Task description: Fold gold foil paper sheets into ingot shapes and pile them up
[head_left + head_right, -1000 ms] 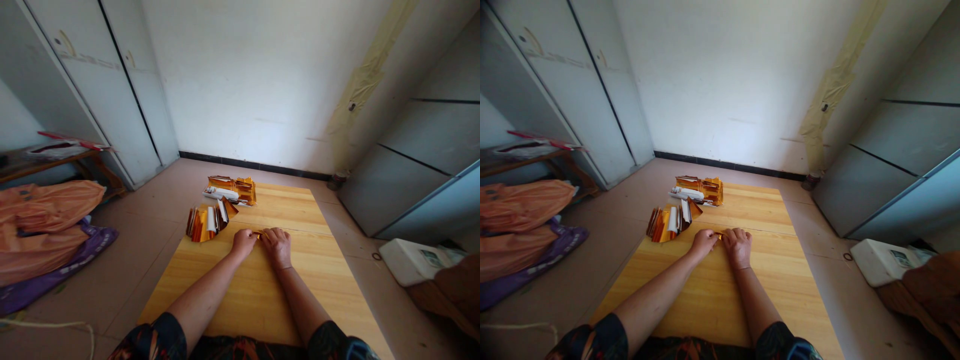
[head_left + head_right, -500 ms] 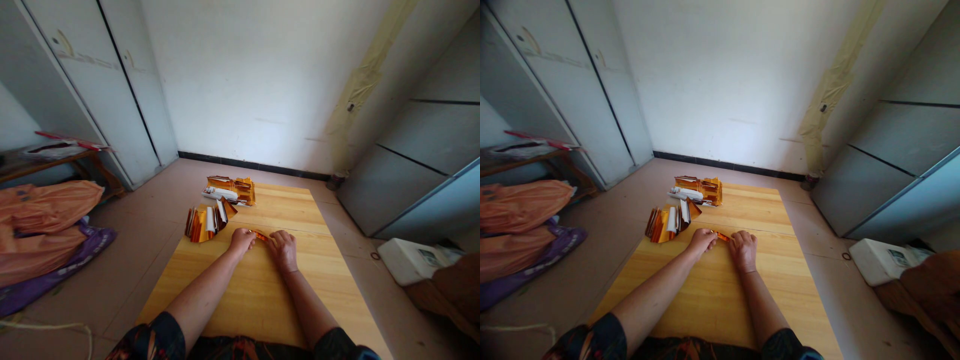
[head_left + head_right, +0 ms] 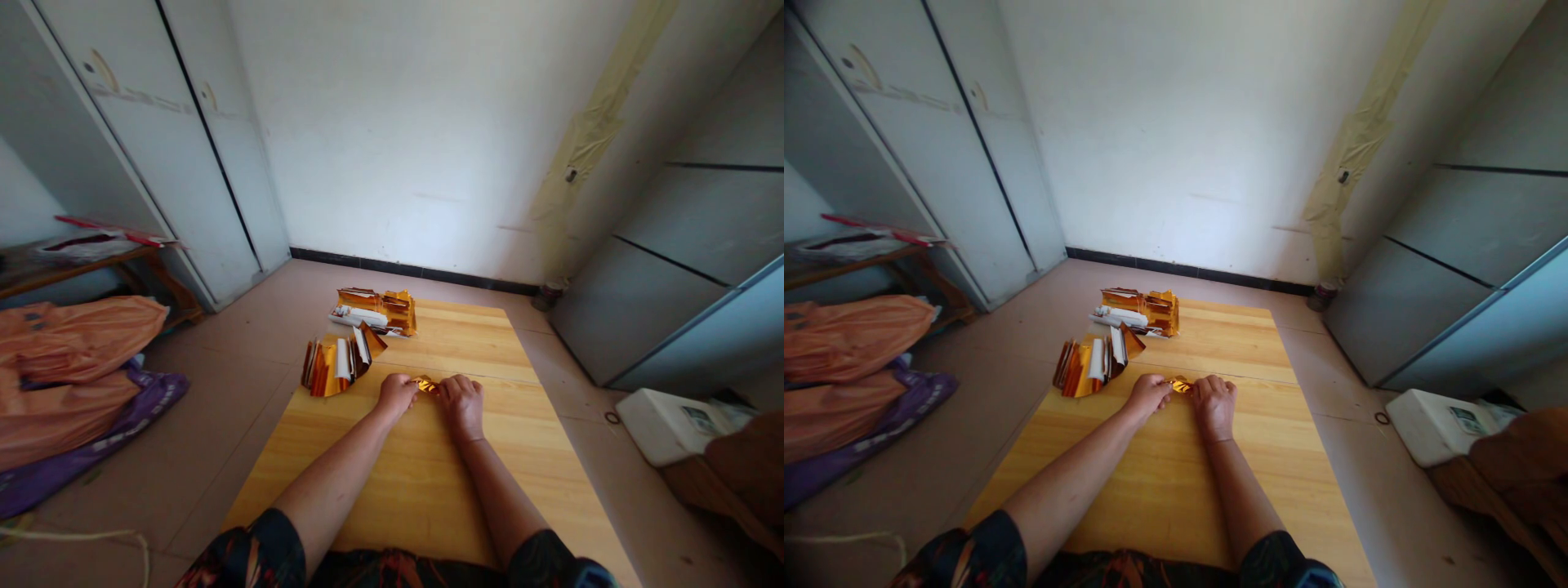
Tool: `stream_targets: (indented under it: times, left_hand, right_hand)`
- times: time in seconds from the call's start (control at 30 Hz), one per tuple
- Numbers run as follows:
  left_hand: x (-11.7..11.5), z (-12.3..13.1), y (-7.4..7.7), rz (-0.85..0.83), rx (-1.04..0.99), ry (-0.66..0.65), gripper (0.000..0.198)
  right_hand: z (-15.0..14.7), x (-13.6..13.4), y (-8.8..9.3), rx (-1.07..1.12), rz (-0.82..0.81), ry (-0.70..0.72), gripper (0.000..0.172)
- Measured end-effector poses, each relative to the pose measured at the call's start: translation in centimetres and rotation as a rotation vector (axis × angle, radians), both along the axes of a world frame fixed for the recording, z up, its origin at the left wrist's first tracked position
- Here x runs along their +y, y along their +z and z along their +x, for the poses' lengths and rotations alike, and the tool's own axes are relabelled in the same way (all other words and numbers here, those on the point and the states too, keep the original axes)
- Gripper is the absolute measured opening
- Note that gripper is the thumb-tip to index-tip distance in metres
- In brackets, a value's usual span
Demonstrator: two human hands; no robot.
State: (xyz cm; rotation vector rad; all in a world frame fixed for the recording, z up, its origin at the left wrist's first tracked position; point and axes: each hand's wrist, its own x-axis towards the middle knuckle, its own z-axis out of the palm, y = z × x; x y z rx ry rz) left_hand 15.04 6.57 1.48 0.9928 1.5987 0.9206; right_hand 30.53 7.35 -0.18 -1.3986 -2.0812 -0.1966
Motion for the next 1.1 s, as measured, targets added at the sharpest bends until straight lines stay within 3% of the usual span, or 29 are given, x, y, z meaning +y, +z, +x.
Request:
stream_targets:
  times: [0.57, 1.1]
  left_hand:
    - [-0.05, -0.07, 0.73, -0.056, 0.036, -0.037, 0.017]
    - [-0.06, -0.44, 0.64, -0.045, -0.071, 0.001, 0.021]
  right_hand:
    - [0.20, -0.01, -0.21, 0.032, 0.003, 0.063, 0.025]
    - [0.97, 0.08, -0.47, 0.040, 0.031, 0.072, 0.015]
